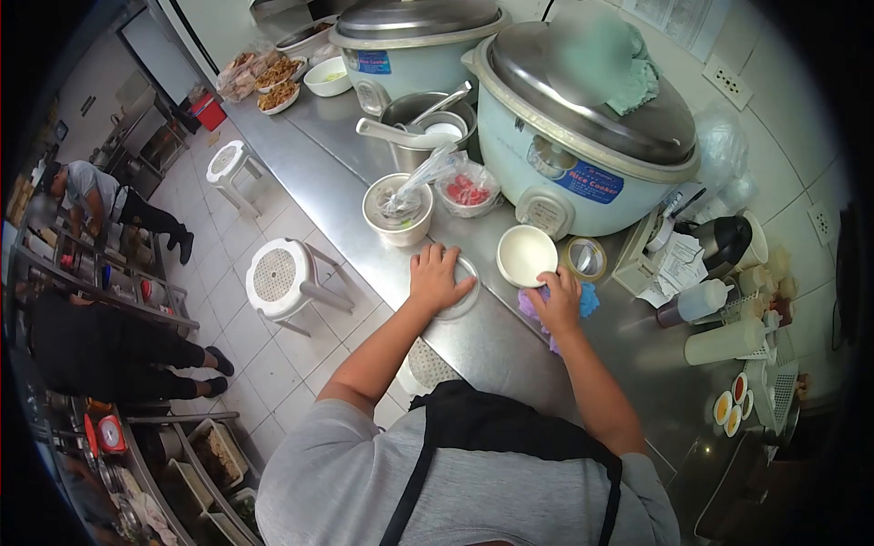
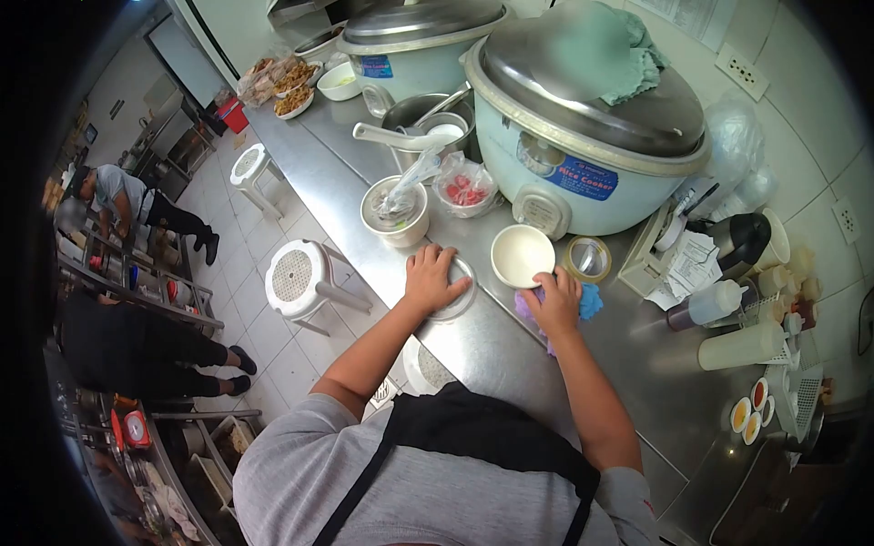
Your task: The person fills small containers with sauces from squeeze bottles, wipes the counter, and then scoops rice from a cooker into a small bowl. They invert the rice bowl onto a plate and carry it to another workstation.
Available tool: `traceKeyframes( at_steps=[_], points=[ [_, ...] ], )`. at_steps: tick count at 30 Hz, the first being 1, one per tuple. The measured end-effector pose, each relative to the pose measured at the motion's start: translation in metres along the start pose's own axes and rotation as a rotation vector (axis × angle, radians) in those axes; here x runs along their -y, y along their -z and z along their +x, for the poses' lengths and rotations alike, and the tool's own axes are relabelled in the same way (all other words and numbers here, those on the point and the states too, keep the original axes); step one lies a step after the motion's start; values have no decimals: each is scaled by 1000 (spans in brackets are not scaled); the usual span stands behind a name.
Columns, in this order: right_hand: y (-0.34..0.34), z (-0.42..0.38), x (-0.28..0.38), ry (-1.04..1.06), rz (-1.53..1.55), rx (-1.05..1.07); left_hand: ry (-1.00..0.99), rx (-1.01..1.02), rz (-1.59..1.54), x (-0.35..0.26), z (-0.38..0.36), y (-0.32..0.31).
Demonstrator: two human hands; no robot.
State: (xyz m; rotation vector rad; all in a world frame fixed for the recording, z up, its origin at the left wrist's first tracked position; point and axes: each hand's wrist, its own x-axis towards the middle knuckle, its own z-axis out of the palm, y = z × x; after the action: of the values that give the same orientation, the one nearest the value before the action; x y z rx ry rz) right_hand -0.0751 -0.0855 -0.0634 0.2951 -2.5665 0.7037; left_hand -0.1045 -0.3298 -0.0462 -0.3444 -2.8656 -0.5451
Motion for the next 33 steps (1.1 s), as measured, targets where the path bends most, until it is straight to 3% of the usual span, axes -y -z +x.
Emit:
traceKeyframes(
  at_steps=[5,11,12,15,16,19,20,22,24,26,27,29,33],
  points=[
    [-22,27,22,4,6,26,20,-66,25,-3,1,-4],
    [-40,50,47,-159,-42,117,14,-83,10,-14,-9,-5],
    [-38,54,49,-210,-63,224,11,-83,13,-17,-11,-6],
    [-19,48,58,-233,-177,174,27,-94,-7,-19,-15,-7],
    [-6,44,57,-247,-193,254,47,-108,-40,-17,-14,-10],
    [22,8,50,-324,-302,481,170,-136,-232,-2,-3,-19],
    [18,-12,36,-235,-259,363,251,-104,-355,9,6,-23],
    [29,-45,30,-97,-152,312,255,-251,-534,41,24,-42],
    [45,-87,32,0,-88,299,315,-197,-630,44,32,-23],
    [66,-128,42,91,-66,313,239,-150,-623,59,34,-37],
    [75,-147,40,71,-70,309,231,-49,-580,56,31,-30],
    [100,-188,32,19,-90,296,169,-58,-371,49,21,-28],
    [158,-266,35,-380,-261,110,52,-70,-249,44,8,-28]
  ],
)
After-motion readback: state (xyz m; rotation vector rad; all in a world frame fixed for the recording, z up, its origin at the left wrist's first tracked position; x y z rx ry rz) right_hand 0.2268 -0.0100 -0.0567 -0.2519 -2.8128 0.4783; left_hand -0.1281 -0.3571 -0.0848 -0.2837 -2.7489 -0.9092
